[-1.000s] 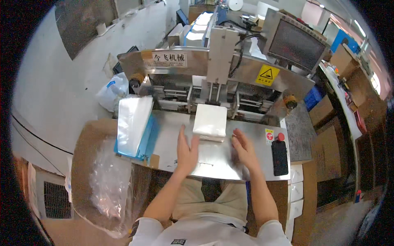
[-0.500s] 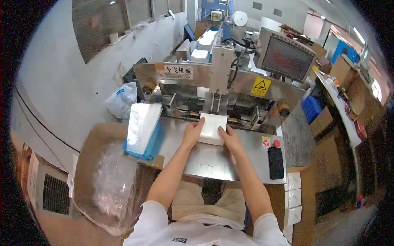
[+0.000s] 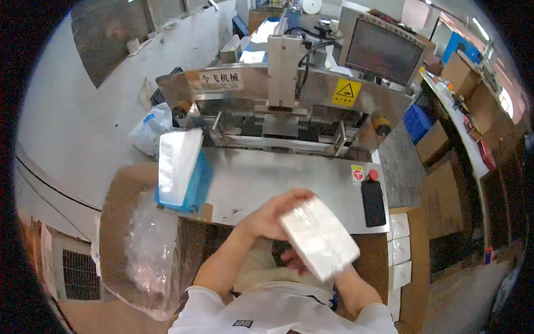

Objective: Arranging paper packets on a conveyor and then heat-sealing them in plastic bags for boxing.

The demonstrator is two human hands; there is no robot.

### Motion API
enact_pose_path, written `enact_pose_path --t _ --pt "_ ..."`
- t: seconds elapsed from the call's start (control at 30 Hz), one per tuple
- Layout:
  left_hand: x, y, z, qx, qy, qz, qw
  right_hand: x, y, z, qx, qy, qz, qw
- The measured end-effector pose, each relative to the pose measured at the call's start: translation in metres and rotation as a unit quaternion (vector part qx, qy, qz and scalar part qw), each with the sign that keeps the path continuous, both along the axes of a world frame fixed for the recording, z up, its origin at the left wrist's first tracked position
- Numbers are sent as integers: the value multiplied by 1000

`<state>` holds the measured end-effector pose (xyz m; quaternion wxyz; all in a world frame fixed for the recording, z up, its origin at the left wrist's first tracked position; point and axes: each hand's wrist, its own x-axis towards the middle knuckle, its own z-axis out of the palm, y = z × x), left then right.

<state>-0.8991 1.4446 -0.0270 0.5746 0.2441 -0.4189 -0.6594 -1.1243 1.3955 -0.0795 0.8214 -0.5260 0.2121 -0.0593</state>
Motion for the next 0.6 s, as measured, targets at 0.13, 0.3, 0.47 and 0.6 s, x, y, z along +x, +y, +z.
enact_pose_path --t 0.13,0.3,0.47,0.6 --pt "-11 -12 14 -29 -55 -96 993 -60 30 4 246 -91 -236 936" --pt "94 -93 -79 -32 -667 278 690 -166 -4 -8 79 12 -565 821" --pt "99 -177 -92 51 -685 108 719 -329 -5 -7 -167 139 -735 642" --pt "128 -206 -111 26 -706 145 693 -422 38 -41 -250 370 -752 485"
